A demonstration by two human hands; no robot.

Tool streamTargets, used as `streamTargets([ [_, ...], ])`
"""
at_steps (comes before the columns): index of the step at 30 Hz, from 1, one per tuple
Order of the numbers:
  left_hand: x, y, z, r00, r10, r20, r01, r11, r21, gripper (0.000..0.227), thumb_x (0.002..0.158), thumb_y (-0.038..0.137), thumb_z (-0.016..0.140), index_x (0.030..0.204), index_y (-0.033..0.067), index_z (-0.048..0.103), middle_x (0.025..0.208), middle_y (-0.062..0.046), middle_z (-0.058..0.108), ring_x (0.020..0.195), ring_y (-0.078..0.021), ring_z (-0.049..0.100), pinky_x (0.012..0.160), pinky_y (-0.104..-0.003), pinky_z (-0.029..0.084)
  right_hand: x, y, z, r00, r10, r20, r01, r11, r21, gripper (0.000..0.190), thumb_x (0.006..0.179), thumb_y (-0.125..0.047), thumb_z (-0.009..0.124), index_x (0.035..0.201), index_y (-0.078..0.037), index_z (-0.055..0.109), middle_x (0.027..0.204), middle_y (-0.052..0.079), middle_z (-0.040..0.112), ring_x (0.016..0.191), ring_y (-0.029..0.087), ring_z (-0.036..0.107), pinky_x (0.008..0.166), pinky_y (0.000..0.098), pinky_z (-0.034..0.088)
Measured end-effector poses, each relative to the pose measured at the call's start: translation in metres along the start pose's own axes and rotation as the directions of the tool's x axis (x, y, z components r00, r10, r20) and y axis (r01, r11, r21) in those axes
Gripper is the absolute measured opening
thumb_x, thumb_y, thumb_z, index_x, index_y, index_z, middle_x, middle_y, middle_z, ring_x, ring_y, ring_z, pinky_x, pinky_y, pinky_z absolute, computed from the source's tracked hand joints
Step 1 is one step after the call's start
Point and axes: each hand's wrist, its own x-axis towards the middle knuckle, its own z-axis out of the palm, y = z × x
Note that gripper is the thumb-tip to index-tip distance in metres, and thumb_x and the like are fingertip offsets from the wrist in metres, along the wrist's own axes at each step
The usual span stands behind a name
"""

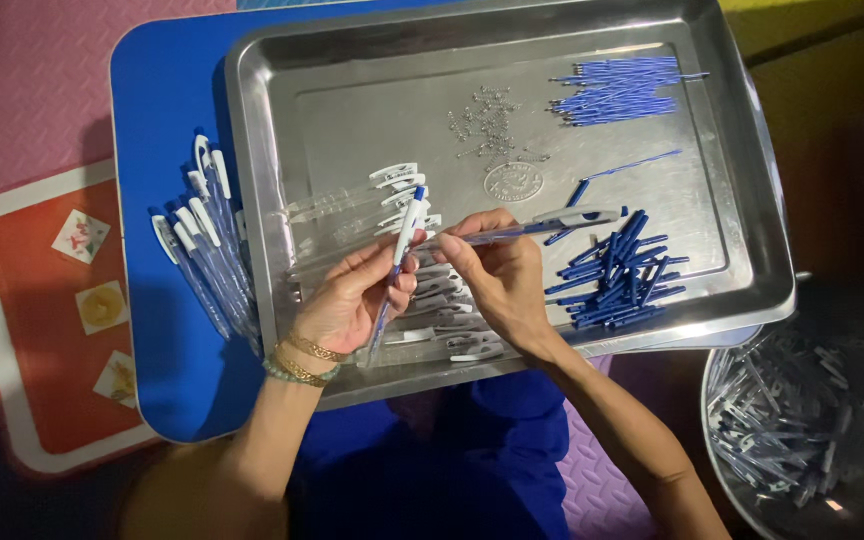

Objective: The person assembles pens by hand, inserting ink refills and springs into clear barrels and attaching blue caps, before placing them in a pile.

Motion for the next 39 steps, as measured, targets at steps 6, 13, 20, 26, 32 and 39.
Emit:
streamTargets([
  [6, -0.006, -0.001, 0.017, 0.999, -0.015, -0.031, 0.018, 0.997, 0.075, 0.033, 0.110, 0.018, 0.069, 0.140, 0.0074, 0.073, 0.109, -0.014, 0.077, 0.089, -0.0133, 0.064, 0.070, -0.018, 0.056, -0.003, -0.009, 0.009, 0.999, 0.021, -0.034, -0.020, 0.999, 0.035, 0.022, 0.104, -0.009, 0.081, 0.108, 0.007, 0.067, 0.086, 0.019, 0.078, 0.082, 0.020, 0.079, 0.080, 0.0335, 0.065],
  [13, -0.007, -0.018, 0.026, 0.983, 0.131, -0.127, -0.096, 0.964, 0.248, 0.021, 0.113, 0.020, 0.065, 0.126, 0.0060, 0.073, 0.112, -0.017, 0.077, 0.090, -0.0183, 0.062, 0.069, -0.021, 0.050, -0.006, -0.003, 0.013, 0.990, -0.040, -0.135, 0.039, 0.999, -0.012, 0.016, 0.102, -0.012, 0.083, 0.105, 0.000, 0.074, 0.081, 0.015, 0.079, 0.075, 0.016, 0.076, 0.070, 0.0307, 0.062],
  [20, -0.019, -0.025, 0.044, 0.904, 0.428, -0.014, -0.323, 0.703, 0.633, 0.060, 0.108, 0.017, 0.062, 0.166, 0.0033, 0.054, 0.084, -0.002, 0.054, 0.072, -0.0110, 0.044, 0.066, -0.025, 0.037, -0.009, -0.016, 0.013, 0.986, -0.113, -0.126, 0.108, 0.993, -0.046, 0.017, 0.106, -0.019, 0.077, 0.112, -0.004, 0.071, 0.098, 0.011, 0.078, 0.079, 0.015, 0.075, 0.062, 0.0264, 0.059],
  [26, -0.002, -0.028, 0.021, 0.947, 0.317, 0.056, -0.303, 0.820, 0.486, 0.036, 0.112, 0.008, 0.057, 0.145, -0.0041, 0.065, 0.084, -0.010, 0.064, 0.065, -0.0127, 0.051, 0.052, -0.020, 0.035, -0.013, -0.002, 0.010, 0.953, -0.224, -0.203, 0.211, 0.974, -0.083, 0.012, 0.103, -0.008, 0.079, 0.106, 0.000, 0.071, 0.101, 0.020, 0.084, 0.086, 0.028, 0.085, 0.075, 0.0334, 0.067],
  [32, 0.002, -0.031, 0.035, 0.947, 0.321, 0.024, -0.307, 0.877, 0.369, 0.052, 0.110, 0.010, 0.065, 0.159, -0.0042, 0.056, 0.090, -0.009, 0.066, 0.068, -0.0097, 0.061, 0.051, -0.013, 0.038, -0.011, -0.021, 0.005, 0.975, -0.125, -0.186, 0.127, 0.992, -0.005, 0.018, 0.107, -0.008, 0.075, 0.107, 0.005, 0.062, 0.098, 0.024, 0.081, 0.081, 0.025, 0.083, 0.075, 0.0367, 0.069],
  [39, 0.010, -0.045, 0.029, 0.958, 0.287, 0.003, -0.266, 0.883, 0.387, 0.056, 0.104, 0.010, 0.072, 0.159, 0.0031, 0.060, 0.104, -0.015, 0.076, 0.075, -0.0155, 0.073, 0.057, -0.017, 0.054, -0.013, -0.002, -0.011, 0.965, -0.216, -0.152, 0.204, 0.975, -0.091, 0.017, 0.105, -0.006, 0.078, 0.101, 0.004, 0.065, 0.086, 0.021, 0.081, 0.071, 0.024, 0.081, 0.065, 0.0333, 0.064],
])
